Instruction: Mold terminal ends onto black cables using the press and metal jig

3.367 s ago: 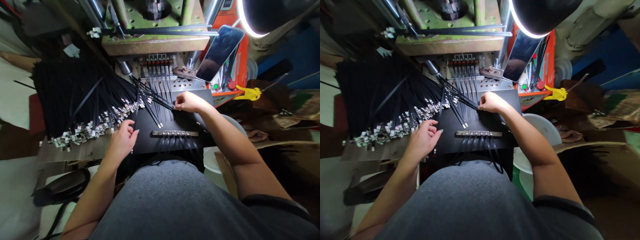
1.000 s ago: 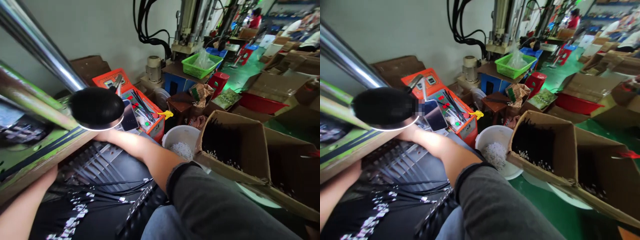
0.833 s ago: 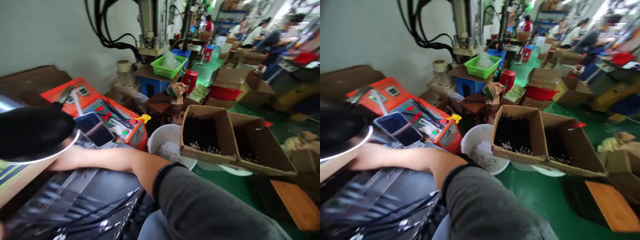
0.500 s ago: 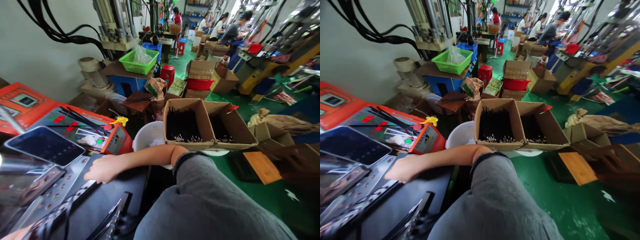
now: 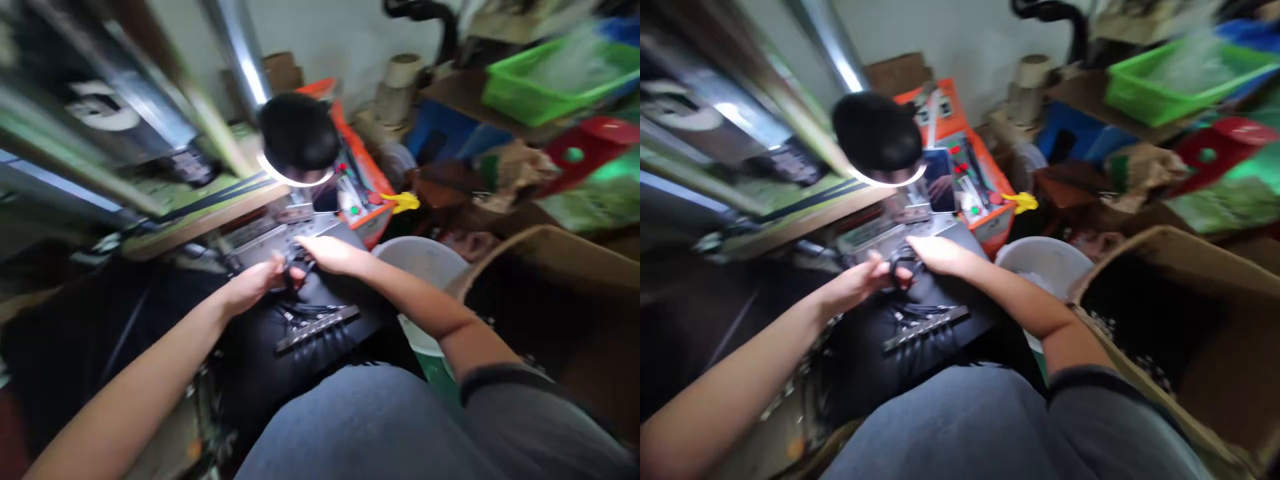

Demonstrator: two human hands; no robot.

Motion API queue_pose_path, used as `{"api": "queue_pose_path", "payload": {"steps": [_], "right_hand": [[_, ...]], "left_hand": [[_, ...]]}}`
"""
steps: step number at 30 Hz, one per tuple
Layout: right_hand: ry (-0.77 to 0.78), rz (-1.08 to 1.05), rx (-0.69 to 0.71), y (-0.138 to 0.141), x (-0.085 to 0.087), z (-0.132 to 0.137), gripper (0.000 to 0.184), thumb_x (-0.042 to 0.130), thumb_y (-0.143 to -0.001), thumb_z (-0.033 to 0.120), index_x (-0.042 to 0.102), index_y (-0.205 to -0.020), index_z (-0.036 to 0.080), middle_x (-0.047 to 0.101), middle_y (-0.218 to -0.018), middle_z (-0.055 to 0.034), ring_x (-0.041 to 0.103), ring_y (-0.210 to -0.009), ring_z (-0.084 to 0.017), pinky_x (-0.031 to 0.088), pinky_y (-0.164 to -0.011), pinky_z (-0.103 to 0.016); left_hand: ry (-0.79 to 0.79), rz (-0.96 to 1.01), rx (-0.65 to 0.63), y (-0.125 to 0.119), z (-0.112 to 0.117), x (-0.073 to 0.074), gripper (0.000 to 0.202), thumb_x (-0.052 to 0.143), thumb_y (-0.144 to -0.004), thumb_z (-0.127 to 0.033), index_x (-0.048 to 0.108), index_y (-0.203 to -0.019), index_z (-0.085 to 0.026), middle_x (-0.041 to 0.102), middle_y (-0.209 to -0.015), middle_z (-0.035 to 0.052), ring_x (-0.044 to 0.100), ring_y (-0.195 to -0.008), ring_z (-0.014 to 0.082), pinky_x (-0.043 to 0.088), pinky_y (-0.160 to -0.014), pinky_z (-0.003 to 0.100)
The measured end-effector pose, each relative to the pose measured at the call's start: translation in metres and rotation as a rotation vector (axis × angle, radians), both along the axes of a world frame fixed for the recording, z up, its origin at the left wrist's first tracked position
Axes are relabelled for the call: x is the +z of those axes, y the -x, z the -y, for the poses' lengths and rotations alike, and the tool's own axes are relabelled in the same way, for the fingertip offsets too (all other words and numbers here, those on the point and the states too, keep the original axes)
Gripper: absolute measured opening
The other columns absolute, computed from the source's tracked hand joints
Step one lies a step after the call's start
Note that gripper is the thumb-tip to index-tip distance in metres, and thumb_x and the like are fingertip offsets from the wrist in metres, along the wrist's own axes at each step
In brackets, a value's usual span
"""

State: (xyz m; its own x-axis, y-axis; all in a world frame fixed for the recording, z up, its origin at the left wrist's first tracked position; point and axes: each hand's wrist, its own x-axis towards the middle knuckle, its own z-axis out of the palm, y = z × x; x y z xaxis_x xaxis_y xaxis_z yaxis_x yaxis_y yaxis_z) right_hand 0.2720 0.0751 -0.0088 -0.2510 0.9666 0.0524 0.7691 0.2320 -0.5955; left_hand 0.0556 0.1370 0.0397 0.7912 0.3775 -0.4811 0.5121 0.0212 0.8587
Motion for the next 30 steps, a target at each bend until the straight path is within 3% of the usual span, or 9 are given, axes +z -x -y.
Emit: {"api": "queue_pose_path", "payload": {"steps": [4,8,12,15,18,21,24,27,30], "right_hand": [[-0.103,0.114,-0.061,0.003,0.014,0.009,0.043,0.044,-0.092,0.012,0.056,-0.133,0.009,0.063,-0.131,-0.0178,0.062,-0.118,-0.025,0.047,-0.101,-0.039],[-0.174,0.125,-0.030,0.010,0.021,0.006,0.056,0.048,-0.081,0.005,0.054,-0.137,0.014,0.060,-0.135,-0.0137,0.059,-0.120,-0.024,0.046,-0.102,-0.037],[-0.060,0.093,0.033,0.036,0.022,-0.015,0.043,0.047,-0.077,0.005,0.064,-0.116,0.013,0.071,-0.105,-0.0105,0.065,-0.093,-0.021,0.051,-0.084,-0.031],[-0.270,0.086,-0.095,0.040,0.035,-0.027,0.040,0.040,-0.077,0.002,0.063,-0.108,0.013,0.068,-0.104,-0.0124,0.062,-0.098,-0.022,0.048,-0.088,-0.031],[-0.399,0.209,-0.180,0.028,0.045,-0.039,0.037,0.038,-0.083,0.005,0.061,-0.110,0.015,0.066,-0.106,-0.0148,0.060,-0.103,-0.027,0.047,-0.092,-0.039],[-0.283,0.375,-0.167,0.011,0.032,-0.043,0.032,0.045,-0.085,0.011,0.059,-0.114,0.012,0.066,-0.104,-0.0185,0.061,-0.100,-0.033,0.048,-0.088,-0.046],[-0.223,0.350,-0.032,-0.007,0.009,-0.016,0.041,0.056,-0.084,0.018,0.055,-0.125,0.011,0.063,-0.119,-0.0200,0.058,-0.112,-0.034,0.047,-0.097,-0.049],[-0.206,0.212,0.117,-0.025,-0.004,0.044,0.031,0.059,-0.088,0.027,0.060,-0.117,0.017,0.057,-0.129,-0.0168,0.053,-0.123,-0.032,0.044,-0.106,-0.050],[-0.093,0.151,0.274,-0.031,-0.015,0.105,0.026,0.065,-0.087,0.036,0.063,-0.108,0.020,0.049,-0.141,-0.0153,0.043,-0.135,-0.034,0.042,-0.110,-0.054]], "left_hand": [[0.012,0.083,0.005,-0.003,0.006,0.004,0.043,0.075,-0.075,-0.051,0.066,-0.100,-0.016,0.070,-0.095,0.0049,0.065,-0.088,0.0178,0.051,-0.088,0.033],[0.077,0.173,0.023,-0.003,0.012,0.004,0.037,0.080,-0.072,-0.037,0.064,-0.097,-0.016,0.066,-0.088,0.0010,0.061,-0.083,0.0143,0.049,-0.084,0.030],[0.120,0.291,0.171,-0.003,0.020,0.001,0.029,0.079,-0.072,-0.031,0.057,-0.079,-0.014,0.062,-0.074,0.0012,0.062,-0.073,0.0147,0.050,-0.080,0.033],[0.118,0.285,0.208,0.006,0.014,0.005,0.023,0.071,-0.077,-0.027,0.055,-0.084,-0.014,0.062,-0.071,0.0009,0.064,-0.069,0.0152,0.052,-0.078,0.035],[-0.309,0.129,0.102,0.019,-0.008,0.010,0.020,0.065,-0.083,-0.026,0.058,-0.097,-0.013,0.065,-0.084,0.0035,0.065,-0.078,0.0168,0.051,-0.081,0.035],[-0.952,-0.260,0.063,0.031,-0.025,0.010,0.046,0.070,-0.082,-0.025,0.054,-0.123,-0.012,0.064,-0.114,0.0123,0.061,-0.109,0.0263,0.047,-0.095,0.039],[-1.264,-0.447,-0.068,0.046,-0.008,0.010,0.060,0.072,-0.081,-0.022,0.047,-0.135,-0.014,0.053,-0.135,0.0147,0.049,-0.128,0.0296,0.040,-0.106,0.040],[-1.170,-0.395,-0.346,0.064,0.036,0.008,0.032,0.066,-0.088,-0.030,0.060,-0.116,-0.017,0.060,-0.121,0.0087,0.059,-0.111,0.0236,0.045,-0.095,0.033],[-1.022,-0.390,-0.506,0.074,0.079,-0.005,0.026,0.065,-0.089,-0.037,0.064,-0.104,-0.016,0.064,-0.106,0.0067,0.063,-0.098,0.0227,0.047,-0.083,0.032]]}}
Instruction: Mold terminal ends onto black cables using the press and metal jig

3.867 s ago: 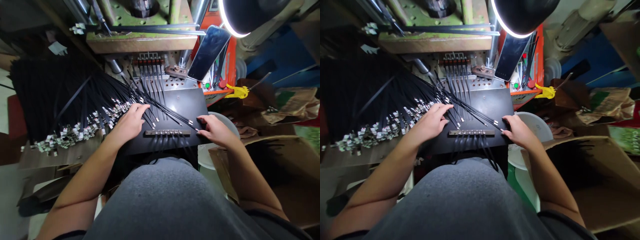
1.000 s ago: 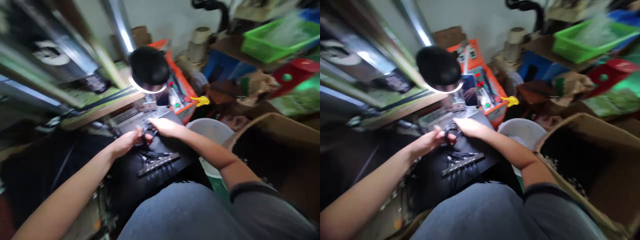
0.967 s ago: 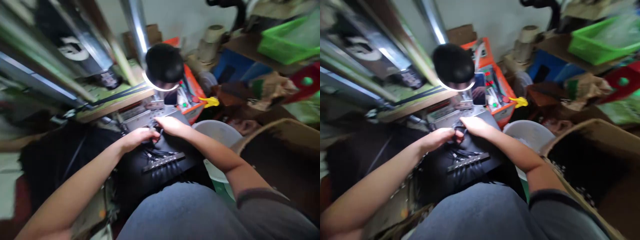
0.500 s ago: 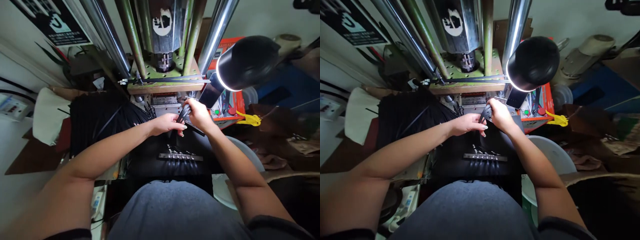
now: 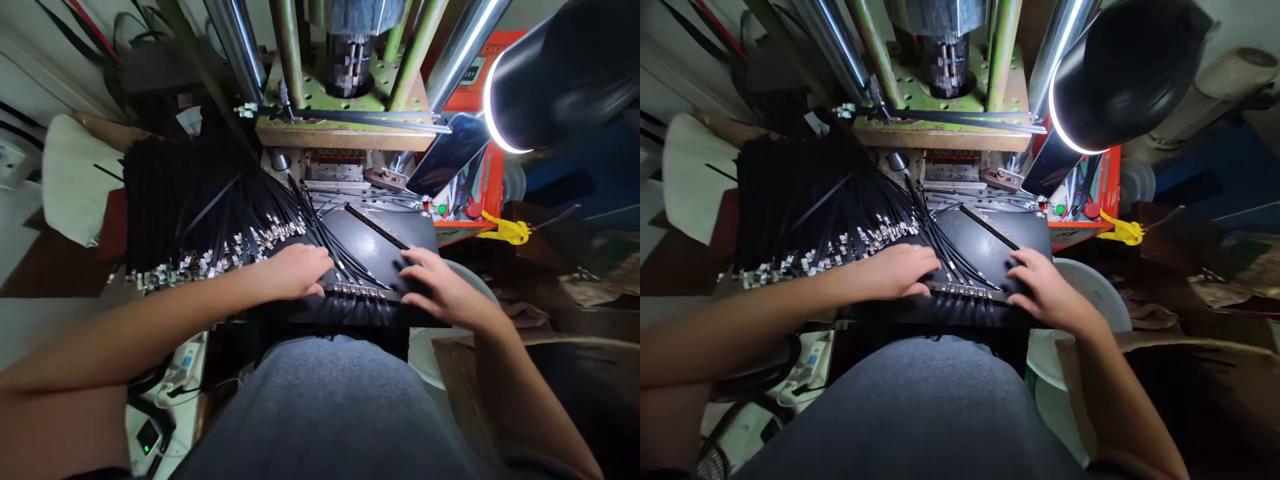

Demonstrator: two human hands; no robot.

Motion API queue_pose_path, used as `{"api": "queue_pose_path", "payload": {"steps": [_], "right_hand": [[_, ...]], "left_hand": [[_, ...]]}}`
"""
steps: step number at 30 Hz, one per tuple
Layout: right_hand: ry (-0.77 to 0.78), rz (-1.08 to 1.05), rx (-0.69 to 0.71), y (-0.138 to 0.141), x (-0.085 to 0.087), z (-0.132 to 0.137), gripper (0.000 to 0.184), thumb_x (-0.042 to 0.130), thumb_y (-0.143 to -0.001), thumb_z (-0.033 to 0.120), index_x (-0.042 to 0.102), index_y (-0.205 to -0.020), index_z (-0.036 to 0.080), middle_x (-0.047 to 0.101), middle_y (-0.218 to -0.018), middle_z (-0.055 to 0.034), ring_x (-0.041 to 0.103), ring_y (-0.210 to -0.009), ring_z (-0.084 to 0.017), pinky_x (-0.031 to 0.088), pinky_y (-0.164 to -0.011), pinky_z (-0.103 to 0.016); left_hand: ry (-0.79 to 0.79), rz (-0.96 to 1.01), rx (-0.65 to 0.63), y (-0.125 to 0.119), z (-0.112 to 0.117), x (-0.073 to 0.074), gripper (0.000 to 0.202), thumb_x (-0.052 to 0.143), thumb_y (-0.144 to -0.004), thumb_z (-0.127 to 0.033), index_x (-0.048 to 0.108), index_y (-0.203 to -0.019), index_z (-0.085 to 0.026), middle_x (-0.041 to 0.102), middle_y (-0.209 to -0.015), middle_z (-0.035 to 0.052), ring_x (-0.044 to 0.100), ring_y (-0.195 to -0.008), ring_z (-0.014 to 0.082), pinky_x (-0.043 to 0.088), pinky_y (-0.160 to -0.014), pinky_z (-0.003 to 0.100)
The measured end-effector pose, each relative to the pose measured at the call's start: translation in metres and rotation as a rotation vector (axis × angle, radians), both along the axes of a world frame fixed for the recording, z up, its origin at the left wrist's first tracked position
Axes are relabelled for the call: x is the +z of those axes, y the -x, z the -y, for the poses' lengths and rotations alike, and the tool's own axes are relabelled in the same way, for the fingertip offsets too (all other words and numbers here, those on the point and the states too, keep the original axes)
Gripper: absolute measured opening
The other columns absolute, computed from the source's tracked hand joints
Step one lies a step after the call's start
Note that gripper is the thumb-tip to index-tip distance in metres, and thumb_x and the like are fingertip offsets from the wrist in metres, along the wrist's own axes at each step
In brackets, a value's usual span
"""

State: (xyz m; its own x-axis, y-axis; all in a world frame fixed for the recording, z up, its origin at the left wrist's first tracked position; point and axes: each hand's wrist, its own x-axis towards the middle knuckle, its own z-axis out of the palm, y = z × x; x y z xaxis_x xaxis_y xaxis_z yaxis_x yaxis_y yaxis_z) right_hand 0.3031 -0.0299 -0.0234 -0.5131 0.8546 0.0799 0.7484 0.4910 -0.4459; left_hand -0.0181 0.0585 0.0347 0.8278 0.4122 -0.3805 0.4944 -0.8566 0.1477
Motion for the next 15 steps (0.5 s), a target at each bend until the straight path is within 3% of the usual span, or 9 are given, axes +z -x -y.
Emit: {"api": "queue_pose_path", "payload": {"steps": [4,6,8,10,12,15], "right_hand": [[-0.093,-0.024,-0.096,0.015,-0.024,0.043,0.015,0.061,-0.090,0.027,0.065,-0.102,0.020,0.049,-0.144,-0.0147,0.036,-0.141,-0.036,0.037,-0.111,-0.063],[-0.174,-0.031,-0.113,0.023,-0.029,0.048,0.012,0.057,-0.092,0.021,0.065,-0.100,0.020,0.056,-0.137,-0.0136,0.044,-0.137,-0.034,0.037,-0.111,-0.063],[-0.218,-0.032,-0.064,0.026,-0.024,0.045,0.014,0.055,-0.093,0.018,0.065,-0.102,0.019,0.063,-0.128,-0.0127,0.054,-0.127,-0.031,0.044,-0.108,-0.057],[-0.233,-0.003,-0.038,0.023,-0.011,0.028,0.016,0.053,-0.094,0.019,0.064,-0.105,0.017,0.069,-0.116,-0.0126,0.064,-0.108,-0.027,0.054,-0.096,-0.047],[-0.243,0.047,-0.053,0.018,0.001,-0.007,0.019,0.049,-0.097,0.022,0.063,-0.108,0.015,0.070,-0.107,-0.0123,0.067,-0.094,-0.024,0.058,-0.084,-0.039],[-0.312,0.073,-0.115,0.017,0.007,-0.092,0.029,0.042,-0.097,0.020,0.061,-0.119,0.013,0.068,-0.112,-0.0150,0.065,-0.104,-0.026,0.054,-0.092,-0.041]], "left_hand": [[-0.028,-0.006,-0.041,0.002,0.030,-0.023,0.018,0.061,-0.091,-0.032,0.065,-0.094,-0.015,0.067,-0.098,0.0071,0.065,-0.092,0.0237,0.046,-0.077,0.034],[-0.054,0.018,-0.040,0.005,0.034,-0.023,0.018,0.060,-0.091,-0.032,0.064,-0.092,-0.015,0.068,-0.093,0.0063,0.065,-0.084,0.0228,0.046,-0.072,0.034],[-0.067,0.020,-0.016,0.009,0.030,-0.013,0.019,0.058,-0.091,-0.034,0.063,-0.092,-0.016,0.068,-0.089,0.0052,0.065,-0.078,0.0217,0.046,-0.068,0.033],[-0.083,0.010,0.033,0.011,0.015,0.001,0.021,0.054,-0.094,-0.035,0.062,-0.097,-0.016,0.069,-0.089,0.0044,0.066,-0.077,0.0208,0.047,-0.067,0.032],[-0.116,0.016,0.092,0.009,-0.012,0.010,0.023,0.049,-0.097,-0.035,0.061,-0.105,-0.017,0.069,-0.097,0.0053,0.066,-0.086,0.0212,0.049,-0.073,0.031],[-0.205,0.069,0.312,-0.002,-0.070,0.007,0.030,0.040,-0.100,-0.029,0.058,-0.120,-0.016,0.064,-0.116,0.0116,0.062,-0.108,0.0256,0.050,-0.090,0.036]]}}
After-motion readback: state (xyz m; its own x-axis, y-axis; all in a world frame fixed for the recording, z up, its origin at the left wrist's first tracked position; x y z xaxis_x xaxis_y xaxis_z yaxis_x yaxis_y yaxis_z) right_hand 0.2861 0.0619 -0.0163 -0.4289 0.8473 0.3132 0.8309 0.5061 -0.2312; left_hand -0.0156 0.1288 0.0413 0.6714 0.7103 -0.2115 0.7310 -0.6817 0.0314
